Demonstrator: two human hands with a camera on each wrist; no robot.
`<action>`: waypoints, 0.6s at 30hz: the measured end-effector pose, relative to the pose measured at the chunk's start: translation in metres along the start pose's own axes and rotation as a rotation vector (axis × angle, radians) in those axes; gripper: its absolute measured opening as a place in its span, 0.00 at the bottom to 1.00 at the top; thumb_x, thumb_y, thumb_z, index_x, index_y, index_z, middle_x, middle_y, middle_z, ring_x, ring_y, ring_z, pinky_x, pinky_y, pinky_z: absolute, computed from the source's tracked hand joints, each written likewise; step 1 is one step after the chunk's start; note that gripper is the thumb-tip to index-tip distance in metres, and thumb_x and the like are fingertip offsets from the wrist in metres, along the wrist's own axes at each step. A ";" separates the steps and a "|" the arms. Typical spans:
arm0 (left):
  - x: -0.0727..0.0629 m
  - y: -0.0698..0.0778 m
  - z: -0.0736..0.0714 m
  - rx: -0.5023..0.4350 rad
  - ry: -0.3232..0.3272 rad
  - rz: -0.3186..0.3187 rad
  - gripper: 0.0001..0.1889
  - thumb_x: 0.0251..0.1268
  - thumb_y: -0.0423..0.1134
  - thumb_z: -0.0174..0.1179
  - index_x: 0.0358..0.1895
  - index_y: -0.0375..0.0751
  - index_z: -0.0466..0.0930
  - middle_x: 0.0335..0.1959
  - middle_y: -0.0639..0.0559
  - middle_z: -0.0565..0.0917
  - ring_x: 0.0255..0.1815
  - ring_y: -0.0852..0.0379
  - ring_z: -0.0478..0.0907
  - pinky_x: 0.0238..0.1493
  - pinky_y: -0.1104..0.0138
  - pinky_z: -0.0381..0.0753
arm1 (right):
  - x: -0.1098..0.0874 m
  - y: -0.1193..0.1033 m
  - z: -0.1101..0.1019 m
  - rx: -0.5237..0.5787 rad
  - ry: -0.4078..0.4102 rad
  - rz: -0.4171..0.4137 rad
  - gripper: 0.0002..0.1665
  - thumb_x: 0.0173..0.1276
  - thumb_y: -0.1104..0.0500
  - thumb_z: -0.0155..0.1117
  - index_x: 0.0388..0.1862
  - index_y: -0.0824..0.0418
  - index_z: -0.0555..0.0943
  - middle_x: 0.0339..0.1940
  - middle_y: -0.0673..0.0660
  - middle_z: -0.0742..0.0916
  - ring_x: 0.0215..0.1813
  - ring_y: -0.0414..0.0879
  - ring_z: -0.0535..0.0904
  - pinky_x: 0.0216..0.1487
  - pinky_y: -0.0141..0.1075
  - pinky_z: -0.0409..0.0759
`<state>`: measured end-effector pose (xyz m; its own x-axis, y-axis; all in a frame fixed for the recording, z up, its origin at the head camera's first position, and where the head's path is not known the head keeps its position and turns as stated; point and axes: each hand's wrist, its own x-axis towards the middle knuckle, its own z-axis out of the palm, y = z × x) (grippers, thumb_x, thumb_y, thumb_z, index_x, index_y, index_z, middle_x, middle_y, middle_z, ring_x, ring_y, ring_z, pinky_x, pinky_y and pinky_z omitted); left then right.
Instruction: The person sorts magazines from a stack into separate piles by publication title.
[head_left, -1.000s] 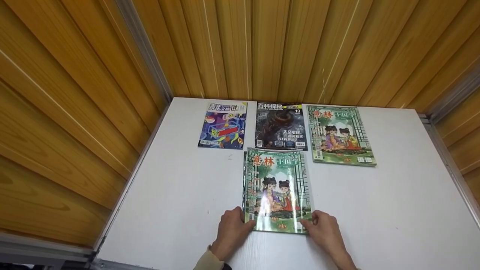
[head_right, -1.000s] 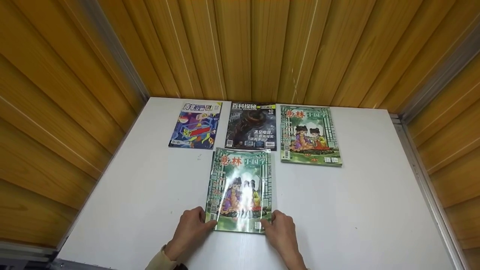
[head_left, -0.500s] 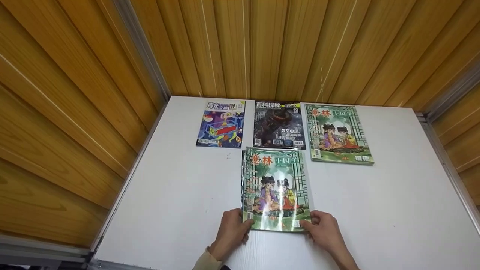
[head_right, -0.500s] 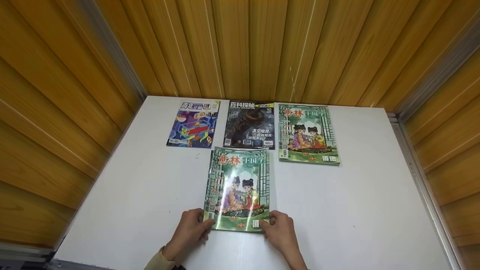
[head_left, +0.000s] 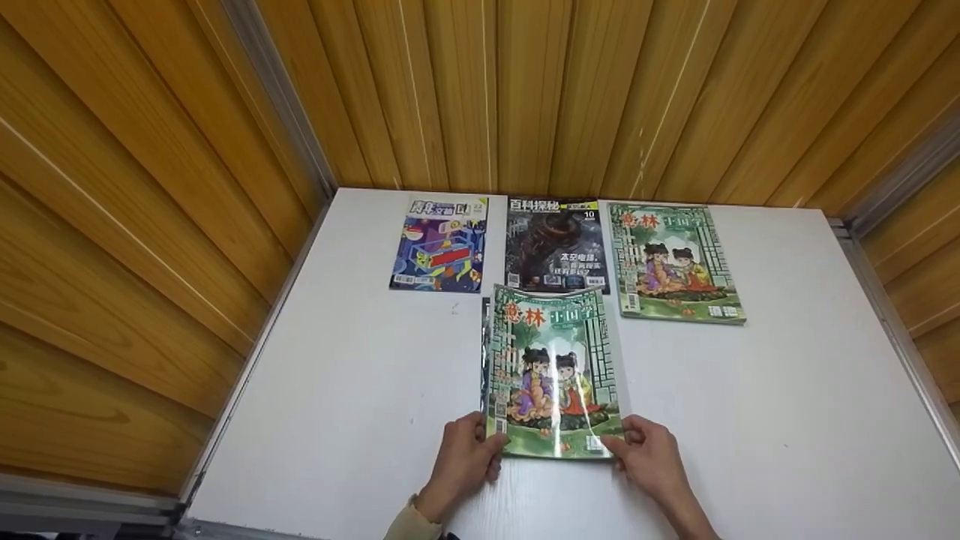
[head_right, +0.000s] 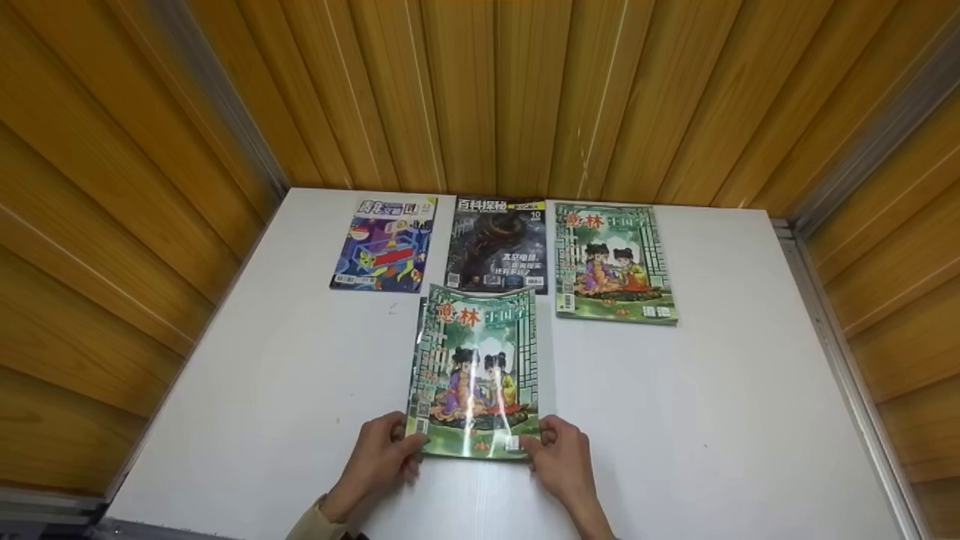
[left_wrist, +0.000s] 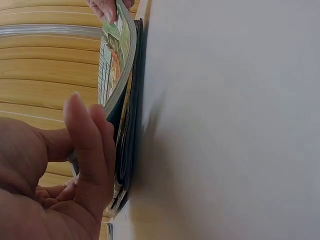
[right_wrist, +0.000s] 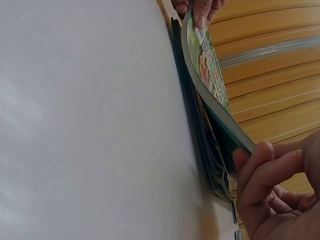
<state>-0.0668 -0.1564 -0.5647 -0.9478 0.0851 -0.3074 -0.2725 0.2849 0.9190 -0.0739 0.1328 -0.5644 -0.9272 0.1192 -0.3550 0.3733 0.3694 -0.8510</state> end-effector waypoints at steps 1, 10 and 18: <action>0.000 0.000 0.001 -0.009 0.001 0.003 0.07 0.73 0.32 0.68 0.47 0.33 0.83 0.21 0.53 0.82 0.15 0.62 0.77 0.18 0.71 0.77 | 0.000 0.000 -0.001 0.003 0.004 0.001 0.09 0.68 0.67 0.76 0.44 0.70 0.86 0.25 0.56 0.89 0.22 0.46 0.82 0.25 0.33 0.79; 0.001 0.002 0.008 -0.062 0.022 0.094 0.11 0.74 0.31 0.67 0.53 0.29 0.83 0.23 0.52 0.82 0.17 0.60 0.78 0.18 0.72 0.76 | -0.001 -0.001 -0.009 0.054 0.029 -0.008 0.10 0.70 0.68 0.75 0.46 0.71 0.85 0.28 0.56 0.90 0.24 0.46 0.83 0.27 0.34 0.81; 0.009 0.016 0.016 -0.074 0.027 0.166 0.10 0.74 0.31 0.68 0.51 0.27 0.82 0.23 0.49 0.82 0.17 0.59 0.79 0.19 0.71 0.78 | 0.003 -0.004 -0.024 0.076 0.058 -0.020 0.13 0.70 0.68 0.74 0.50 0.72 0.84 0.29 0.55 0.89 0.25 0.45 0.83 0.28 0.33 0.82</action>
<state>-0.0776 -0.1361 -0.5564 -0.9846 0.0989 -0.1440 -0.1224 0.1981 0.9725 -0.0788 0.1537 -0.5527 -0.9338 0.1668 -0.3166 0.3541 0.3015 -0.8853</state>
